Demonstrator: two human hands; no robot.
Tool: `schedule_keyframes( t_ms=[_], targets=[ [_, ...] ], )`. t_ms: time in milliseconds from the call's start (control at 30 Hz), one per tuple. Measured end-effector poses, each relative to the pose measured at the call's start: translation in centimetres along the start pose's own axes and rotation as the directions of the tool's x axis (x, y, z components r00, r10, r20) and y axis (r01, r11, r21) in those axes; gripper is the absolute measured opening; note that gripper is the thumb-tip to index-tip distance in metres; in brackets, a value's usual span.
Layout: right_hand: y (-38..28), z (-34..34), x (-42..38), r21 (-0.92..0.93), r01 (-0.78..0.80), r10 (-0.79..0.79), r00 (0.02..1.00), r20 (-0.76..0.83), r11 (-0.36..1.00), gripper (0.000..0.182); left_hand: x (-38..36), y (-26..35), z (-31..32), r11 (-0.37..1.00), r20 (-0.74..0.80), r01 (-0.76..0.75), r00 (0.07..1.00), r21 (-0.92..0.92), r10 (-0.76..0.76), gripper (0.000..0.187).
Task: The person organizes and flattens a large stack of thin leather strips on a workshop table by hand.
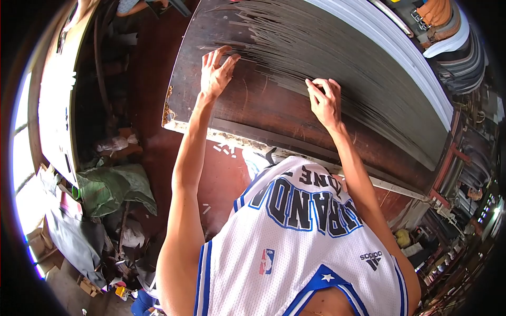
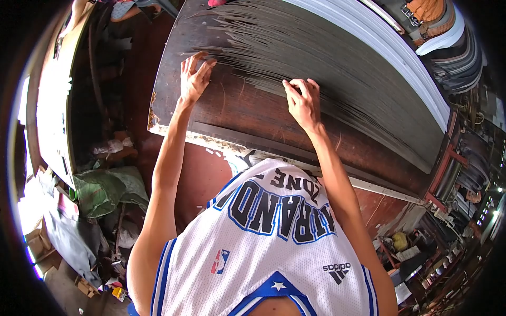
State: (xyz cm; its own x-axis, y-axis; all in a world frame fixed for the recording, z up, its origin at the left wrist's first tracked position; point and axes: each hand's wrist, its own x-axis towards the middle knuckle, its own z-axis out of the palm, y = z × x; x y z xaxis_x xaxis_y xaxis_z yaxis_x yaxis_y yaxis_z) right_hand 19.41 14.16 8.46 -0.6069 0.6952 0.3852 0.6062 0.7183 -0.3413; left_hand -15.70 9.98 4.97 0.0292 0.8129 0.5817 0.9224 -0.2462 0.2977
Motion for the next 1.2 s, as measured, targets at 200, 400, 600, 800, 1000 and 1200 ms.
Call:
schedule_keyframes(
  t_ms=[200, 400, 600, 800, 1000, 1200],
  targets=[
    [0.1, 0.0, 0.1, -0.011, -0.007, 0.007, 1.0, 0.001, 1.0, 0.034, 0.4, 1.2, -0.1, 0.999, -0.012, -0.026, 1.0, -0.021, 0.025, 0.041],
    [0.3, 0.0, 0.1, -0.025, 0.003, -0.003, 1.0, 0.003, 1.0, 0.034, 0.6, 4.0, 0.0, 0.997, 0.066, -0.034, 0.997, -0.069, 0.039, 0.041],
    [0.4, 0.0, 0.1, -0.022, 0.003, -0.003, 1.0, -0.005, 1.0, 0.028, 0.8, 4.2, 0.8, 0.993, 0.069, -0.081, 0.994, -0.081, 0.086, 0.04],
    [0.6, 0.0, 0.2, -0.033, -0.004, 0.003, 1.0, -0.019, 0.999, 0.02, 0.9, 4.1, 1.2, 0.991, 0.066, -0.103, 0.992, -0.082, 0.109, 0.031],
    [0.8, 0.2, 0.0, -0.017, -0.012, 0.011, 0.999, -0.034, 1.0, 0.015, 1.0, 4.2, 1.2, 0.989, 0.042, -0.125, 0.991, -0.082, 0.128, 0.027],
    [0.9, 0.2, 0.0, -0.013, -0.006, 0.006, 1.0, -0.03, 1.0, 0.016, 0.8, 4.4, 1.0, 0.99, 0.03, -0.127, 0.991, -0.066, 0.13, 0.025]
  ],
)
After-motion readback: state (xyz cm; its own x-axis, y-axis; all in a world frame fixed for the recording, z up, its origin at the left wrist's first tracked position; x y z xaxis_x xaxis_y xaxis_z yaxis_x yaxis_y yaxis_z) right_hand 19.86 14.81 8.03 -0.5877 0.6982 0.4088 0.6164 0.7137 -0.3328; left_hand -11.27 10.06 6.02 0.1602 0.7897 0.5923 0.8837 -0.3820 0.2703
